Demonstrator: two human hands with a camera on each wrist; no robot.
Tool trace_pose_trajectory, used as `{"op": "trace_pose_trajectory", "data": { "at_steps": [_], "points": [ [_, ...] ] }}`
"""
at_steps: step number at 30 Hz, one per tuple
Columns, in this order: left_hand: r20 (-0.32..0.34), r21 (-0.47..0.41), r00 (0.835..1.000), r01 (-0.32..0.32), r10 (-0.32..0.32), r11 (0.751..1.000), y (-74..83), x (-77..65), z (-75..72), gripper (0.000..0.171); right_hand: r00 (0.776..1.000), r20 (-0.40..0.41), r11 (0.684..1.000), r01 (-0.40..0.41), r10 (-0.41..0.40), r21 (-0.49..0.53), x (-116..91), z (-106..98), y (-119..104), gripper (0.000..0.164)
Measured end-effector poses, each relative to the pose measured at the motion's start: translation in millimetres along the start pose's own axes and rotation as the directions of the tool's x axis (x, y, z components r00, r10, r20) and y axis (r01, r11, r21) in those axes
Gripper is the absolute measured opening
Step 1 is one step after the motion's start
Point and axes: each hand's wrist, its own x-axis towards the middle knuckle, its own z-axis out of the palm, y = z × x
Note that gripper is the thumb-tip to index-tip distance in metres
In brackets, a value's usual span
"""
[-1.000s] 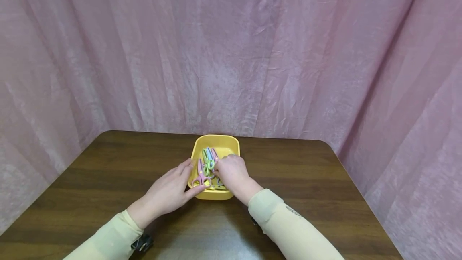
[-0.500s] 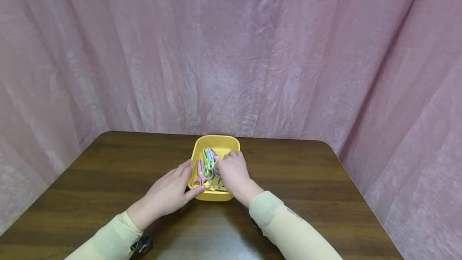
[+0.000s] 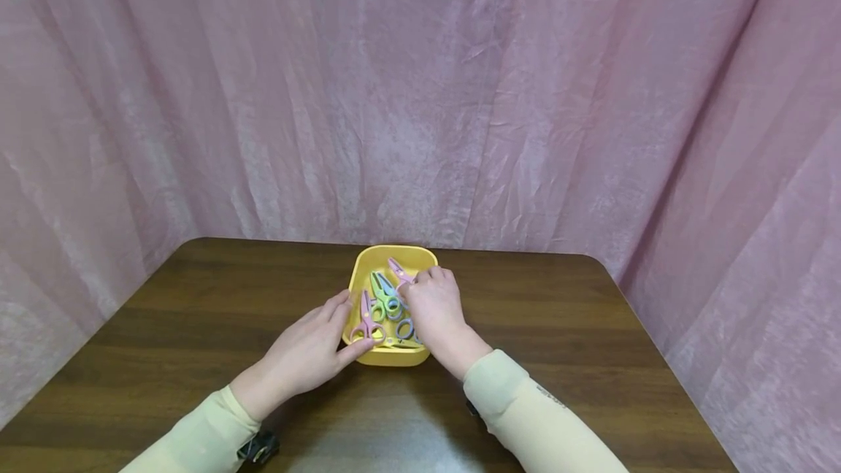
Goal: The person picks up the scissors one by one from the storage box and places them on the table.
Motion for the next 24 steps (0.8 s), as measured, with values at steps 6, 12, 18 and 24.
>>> {"op": "trace_pose_trajectory", "data": {
  "at_steps": [6,12,18,24],
  "points": [
    [0.006,-0.02,1.0,0.009,-0.009,1.0,1.3,0.8,-3.1,0.087,0.998,-0.061,0.999,0.001,0.002,0.054,-5.6,-10.9,6.2,0.012],
    [0.003,-0.02,1.0,0.008,-0.008,1.0,1.5,0.6,-3.8,0.087,0.994,-0.107,0.999,0.004,0.001,0.042,-12.6,-19.1,13.3,0.013],
    [0.009,-0.018,1.0,0.008,-0.008,1.0,1.0,0.3,-2.6,0.088,0.984,-0.176,0.999,-0.003,0.011,0.047,-20.0,-25.7,22.4,0.012],
    [0.013,-0.023,1.0,0.01,-0.009,1.0,1.0,-0.3,-1.9,0.089,0.977,-0.211,0.998,-0.017,0.029,0.058,-31.1,-30.5,35.7,0.015]
  ]
}}
